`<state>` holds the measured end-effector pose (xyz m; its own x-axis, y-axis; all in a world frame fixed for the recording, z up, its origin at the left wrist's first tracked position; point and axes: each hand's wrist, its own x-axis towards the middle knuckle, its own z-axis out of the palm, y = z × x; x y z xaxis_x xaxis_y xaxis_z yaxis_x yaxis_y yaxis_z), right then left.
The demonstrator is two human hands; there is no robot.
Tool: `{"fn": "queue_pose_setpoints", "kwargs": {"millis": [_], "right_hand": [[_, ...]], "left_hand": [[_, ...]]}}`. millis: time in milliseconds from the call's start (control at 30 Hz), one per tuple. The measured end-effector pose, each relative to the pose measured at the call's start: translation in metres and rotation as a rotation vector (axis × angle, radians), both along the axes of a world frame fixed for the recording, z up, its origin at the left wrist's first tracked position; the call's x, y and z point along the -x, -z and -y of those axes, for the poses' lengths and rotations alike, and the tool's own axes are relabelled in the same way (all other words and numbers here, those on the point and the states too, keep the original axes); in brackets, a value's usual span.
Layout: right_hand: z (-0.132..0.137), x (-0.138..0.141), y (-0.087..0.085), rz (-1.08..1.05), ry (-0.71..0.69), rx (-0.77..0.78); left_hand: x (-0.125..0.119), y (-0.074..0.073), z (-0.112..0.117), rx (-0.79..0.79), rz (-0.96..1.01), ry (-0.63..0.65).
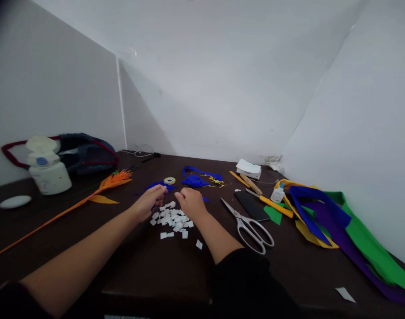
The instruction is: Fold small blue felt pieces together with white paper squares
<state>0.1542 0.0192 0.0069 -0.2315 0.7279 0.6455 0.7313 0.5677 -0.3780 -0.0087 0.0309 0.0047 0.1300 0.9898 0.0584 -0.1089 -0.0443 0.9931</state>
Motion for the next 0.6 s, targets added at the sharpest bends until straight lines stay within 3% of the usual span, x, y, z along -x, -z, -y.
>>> {"fn": "queue_pose_setpoints", "kwargs": {"millis": [133,367,433,600], "right_hand": [[0.001,0.002,0.0,-0.127,-0.031,0.109],[0.004,0.008,0.007,-0.359,-0.326,0.518],[0.004,0.009,0.007,-0.368,-0.286,0.512],[0.006,0.011,0.001,-0.256,-0.105,0.277]], "left_hand": [[-0.001,-0.006,0.005,0.07,0.215,0.083],[-0.002,-0.015,0.012,0.041,0.357,0.16],[-0.003,-0.016,0.013,0.031,0.35,0.156],[-0.005,-0.017,0.015,-0.013,0.292,0.126]]}}
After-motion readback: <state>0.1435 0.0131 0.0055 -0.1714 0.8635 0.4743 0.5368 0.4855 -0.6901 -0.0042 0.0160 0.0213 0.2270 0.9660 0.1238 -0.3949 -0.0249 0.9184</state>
